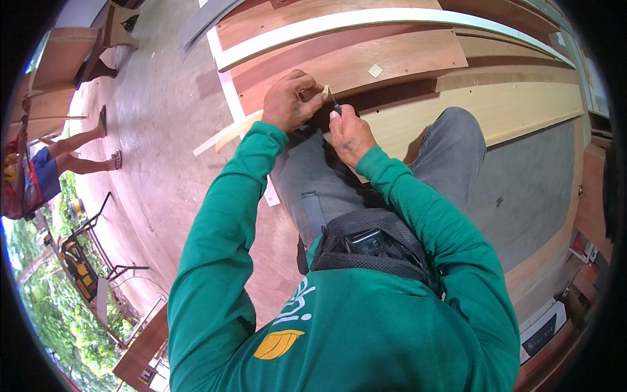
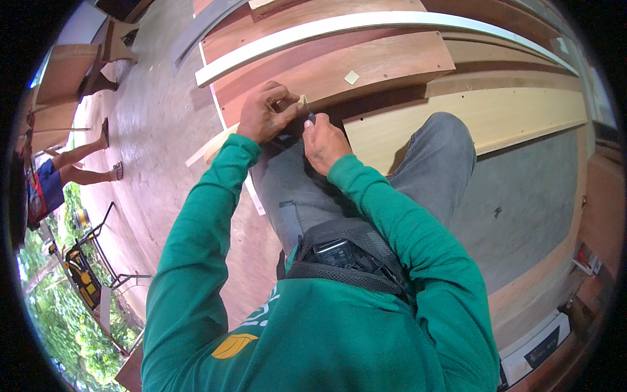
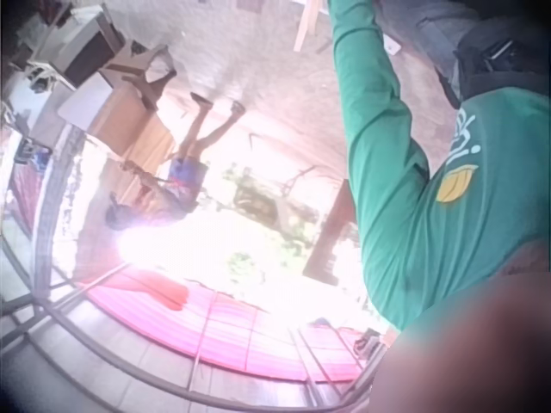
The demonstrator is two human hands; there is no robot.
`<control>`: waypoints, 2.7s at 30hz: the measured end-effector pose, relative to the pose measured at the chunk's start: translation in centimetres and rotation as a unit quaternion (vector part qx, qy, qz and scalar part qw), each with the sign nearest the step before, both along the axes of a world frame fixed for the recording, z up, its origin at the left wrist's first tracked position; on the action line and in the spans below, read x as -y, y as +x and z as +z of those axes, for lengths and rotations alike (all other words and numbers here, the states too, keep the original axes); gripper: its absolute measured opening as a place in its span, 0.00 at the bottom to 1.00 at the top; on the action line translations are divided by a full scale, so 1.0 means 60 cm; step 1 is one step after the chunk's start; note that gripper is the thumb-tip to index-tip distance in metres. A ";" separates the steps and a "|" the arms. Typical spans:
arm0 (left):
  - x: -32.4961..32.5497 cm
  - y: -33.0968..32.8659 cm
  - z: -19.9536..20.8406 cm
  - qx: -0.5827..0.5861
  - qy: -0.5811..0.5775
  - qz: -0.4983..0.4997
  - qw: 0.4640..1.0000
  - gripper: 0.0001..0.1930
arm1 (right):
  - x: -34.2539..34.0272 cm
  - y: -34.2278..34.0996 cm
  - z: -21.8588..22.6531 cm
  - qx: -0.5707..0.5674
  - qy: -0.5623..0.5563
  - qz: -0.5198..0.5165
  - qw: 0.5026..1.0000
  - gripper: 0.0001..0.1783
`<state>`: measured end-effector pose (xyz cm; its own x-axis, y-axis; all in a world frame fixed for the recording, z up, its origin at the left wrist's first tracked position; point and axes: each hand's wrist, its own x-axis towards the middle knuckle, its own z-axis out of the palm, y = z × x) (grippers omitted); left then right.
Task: The person sits on the floor and uses a utility knife to trim thin wooden strips, then fits them into grooves on a large curved wooden panel. They repeatedly test the fit of the strips and adjust them by hand.
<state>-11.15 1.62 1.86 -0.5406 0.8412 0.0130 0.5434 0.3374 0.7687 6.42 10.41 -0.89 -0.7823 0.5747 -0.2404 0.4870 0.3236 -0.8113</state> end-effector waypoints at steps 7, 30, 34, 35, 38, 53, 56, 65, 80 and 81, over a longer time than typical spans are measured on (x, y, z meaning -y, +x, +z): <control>-0.001 -0.004 0.000 0.004 0.005 -0.018 1.000 0.10 | -0.008 -0.004 0.022 0.040 -0.032 0.031 0.998 0.22; -0.002 -0.004 -0.002 -0.008 0.005 -0.030 1.000 0.09 | -0.026 -0.027 0.045 0.105 -0.050 0.050 0.992 0.23; -0.005 -0.001 -0.002 0.005 0.019 -0.010 1.000 0.07 | -0.031 -0.031 0.043 0.115 -0.049 0.056 0.991 0.23; -0.005 0.000 -0.001 0.001 0.012 -0.011 1.000 0.07 | -0.031 -0.032 0.042 0.112 -0.050 0.053 0.991 0.23; -0.006 0.000 0.000 -0.004 0.004 -0.015 1.000 0.08 | -0.032 -0.034 0.038 0.112 -0.054 0.049 0.991 0.24; -0.009 0.016 -0.011 -0.046 0.018 0.028 0.998 0.10 | -0.024 -0.025 0.024 0.098 -0.063 0.031 0.993 0.25; -0.009 0.015 -0.014 -0.061 0.026 0.021 0.998 0.10 | -0.021 -0.023 0.023 0.092 -0.061 0.027 0.994 0.25; -0.006 0.015 -0.013 -0.077 0.020 0.019 0.997 0.10 | -0.013 -0.011 0.029 0.104 -0.064 0.019 0.992 0.24; -0.007 0.011 -0.006 -0.041 -0.009 0.012 0.999 0.09 | -0.053 0.064 0.041 0.038 -0.042 0.032 0.998 0.23; -0.007 0.011 -0.006 -0.040 -0.011 0.013 0.999 0.09 | -0.051 0.043 0.037 0.029 -0.031 0.032 0.999 0.23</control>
